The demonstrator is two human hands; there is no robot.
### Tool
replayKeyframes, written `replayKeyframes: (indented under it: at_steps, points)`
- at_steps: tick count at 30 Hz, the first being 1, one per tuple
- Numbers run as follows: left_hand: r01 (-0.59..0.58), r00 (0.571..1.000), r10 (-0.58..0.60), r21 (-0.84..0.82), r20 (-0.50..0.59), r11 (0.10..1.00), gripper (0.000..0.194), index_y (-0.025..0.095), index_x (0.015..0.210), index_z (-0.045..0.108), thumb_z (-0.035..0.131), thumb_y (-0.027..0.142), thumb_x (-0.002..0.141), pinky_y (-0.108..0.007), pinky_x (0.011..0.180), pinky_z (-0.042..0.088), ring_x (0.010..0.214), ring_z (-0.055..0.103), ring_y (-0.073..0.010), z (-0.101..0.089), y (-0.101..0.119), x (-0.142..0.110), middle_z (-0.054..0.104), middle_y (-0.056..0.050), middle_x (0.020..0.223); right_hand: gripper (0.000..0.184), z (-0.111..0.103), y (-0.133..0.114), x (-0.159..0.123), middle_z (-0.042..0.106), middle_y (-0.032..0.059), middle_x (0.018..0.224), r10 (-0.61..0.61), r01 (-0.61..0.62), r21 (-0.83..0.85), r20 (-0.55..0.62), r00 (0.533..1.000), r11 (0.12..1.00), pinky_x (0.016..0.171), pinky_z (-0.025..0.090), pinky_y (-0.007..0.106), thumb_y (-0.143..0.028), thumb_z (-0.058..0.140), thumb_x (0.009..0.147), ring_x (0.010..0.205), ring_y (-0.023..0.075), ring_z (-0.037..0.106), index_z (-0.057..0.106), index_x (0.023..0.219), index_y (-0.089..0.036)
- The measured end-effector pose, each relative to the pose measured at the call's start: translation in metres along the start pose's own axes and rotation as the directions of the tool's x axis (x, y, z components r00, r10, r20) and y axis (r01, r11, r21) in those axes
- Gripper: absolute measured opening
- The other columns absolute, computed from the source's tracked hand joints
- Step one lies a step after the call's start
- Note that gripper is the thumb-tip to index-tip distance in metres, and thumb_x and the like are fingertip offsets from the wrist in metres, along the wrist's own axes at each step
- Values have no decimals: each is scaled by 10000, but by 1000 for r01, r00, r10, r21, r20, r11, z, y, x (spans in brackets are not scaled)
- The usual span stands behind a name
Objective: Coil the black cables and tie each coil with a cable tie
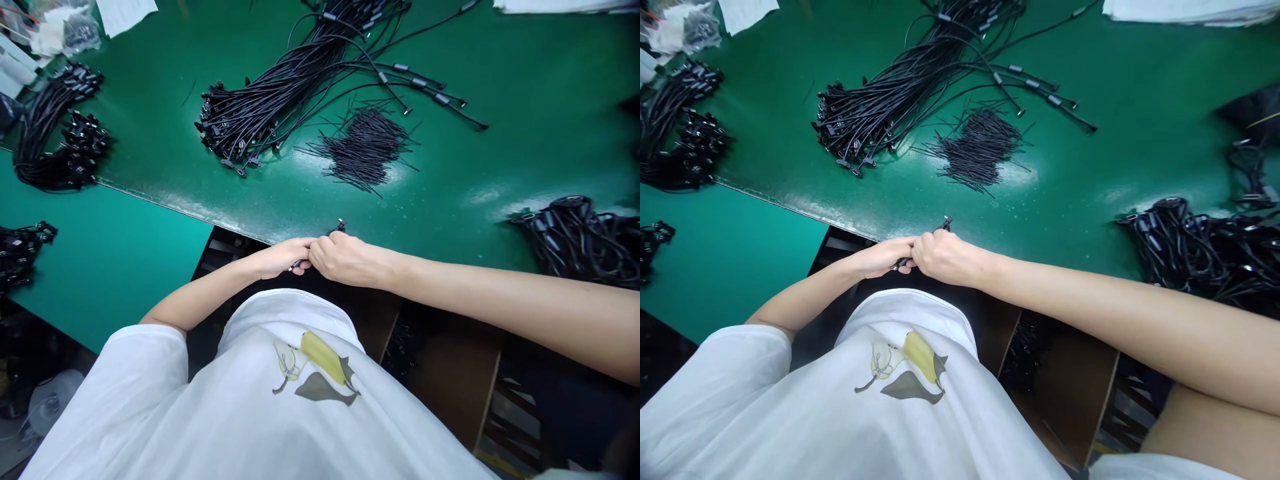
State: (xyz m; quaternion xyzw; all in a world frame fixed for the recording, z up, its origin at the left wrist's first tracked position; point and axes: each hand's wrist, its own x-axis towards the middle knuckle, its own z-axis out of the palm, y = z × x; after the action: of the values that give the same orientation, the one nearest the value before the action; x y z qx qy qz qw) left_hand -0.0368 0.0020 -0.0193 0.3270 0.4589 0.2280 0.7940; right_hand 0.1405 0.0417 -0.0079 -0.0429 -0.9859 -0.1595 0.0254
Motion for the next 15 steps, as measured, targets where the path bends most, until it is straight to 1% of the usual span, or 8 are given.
replayKeyframes:
  at_steps: [2, 4, 7, 9, 11, 12, 13, 15]
  points:
    - [-43, 999, 42, -17, -17, 999, 101, 156, 772, 540, 469, 84, 770, -161, 469, 269, 534, 367, -62, 2, 1, 2, 427, 34, 609, 292, 4, 1, 0, 538, 48, 634, 189, -188, 168, 12, 982, 968, 533, 189, 313, -104, 398, 945, 556, 148, 396, 595, 733, -144]
    - [-145, 987, 140, -54, -75, 988, 138, 151, 822, 579, 446, 160, 856, -179, 513, 324, 576, 409, -78, 2, -1, 8, 458, 18, 646, 289, 10, -2, 2, 567, 54, 661, 413, -391, 345, 9, 911, 854, 540, 201, 301, -190, 416, 957, 569, 136, 416, 589, 729, -149]
    - [-394, 886, 402, 81, -231, 915, 233, 151, 955, 656, 444, 246, 932, -245, 754, 465, 816, 551, -124, -1, -8, 19, 585, -39, 855, 297, 19, -11, 6, 589, 46, 700, 756, -565, 678, 21, 654, 470, 581, 273, 271, -275, 433, 944, 618, 124, 471, 573, 709, -162]
    - [-510, 748, 607, 352, -269, 785, 201, 174, 996, 692, 522, 239, 913, -317, 974, 437, 1067, 546, -176, -5, -11, 21, 618, -69, 1065, 285, 26, -18, 8, 540, 11, 654, 863, -464, 883, 175, 473, 76, 576, 298, 251, -330, 466, 925, 583, 107, 451, 568, 710, -173]
    - [-529, 640, 749, 609, -170, 591, 180, 202, 957, 729, 561, 229, 901, -362, 1051, 389, 1140, 504, -202, -10, -13, 18, 606, -74, 1121, 283, 32, -21, 7, 394, -46, 559, 824, -270, 907, 409, 392, -322, 507, 253, 236, -407, 525, 887, 485, 84, 331, 557, 712, -187]
    - [-524, 623, 777, 692, -86, 497, 195, 212, 922, 745, 551, 222, 907, -368, 1037, 393, 1101, 507, -201, -12, -14, 15, 606, -71, 1077, 289, 33, -21, 6, 310, -69, 533, 780, -195, 865, 501, 375, -462, 474, 208, 234, -434, 549, 863, 455, 76, 250, 539, 701, -195]
    - [-521, 628, 778, 741, -4, 424, 231, 220, 893, 757, 527, 212, 917, -365, 1006, 407, 1038, 514, -193, -14, -15, 13, 601, -66, 1013, 295, 33, -21, 4, 253, -82, 527, 751, -151, 828, 555, 357, -540, 457, 175, 235, -447, 561, 846, 448, 73, 193, 516, 687, -202]
    - [-512, 682, 725, 772, 99, 376, 294, 222, 866, 768, 482, 182, 923, -340, 943, 428, 936, 520, -173, -16, -17, 11, 579, -52, 916, 296, 29, -21, 1, 264, -73, 537, 788, -169, 845, 534, 306, -507, 467, 194, 235, -425, 549, 847, 472, 81, 213, 472, 661, -209]
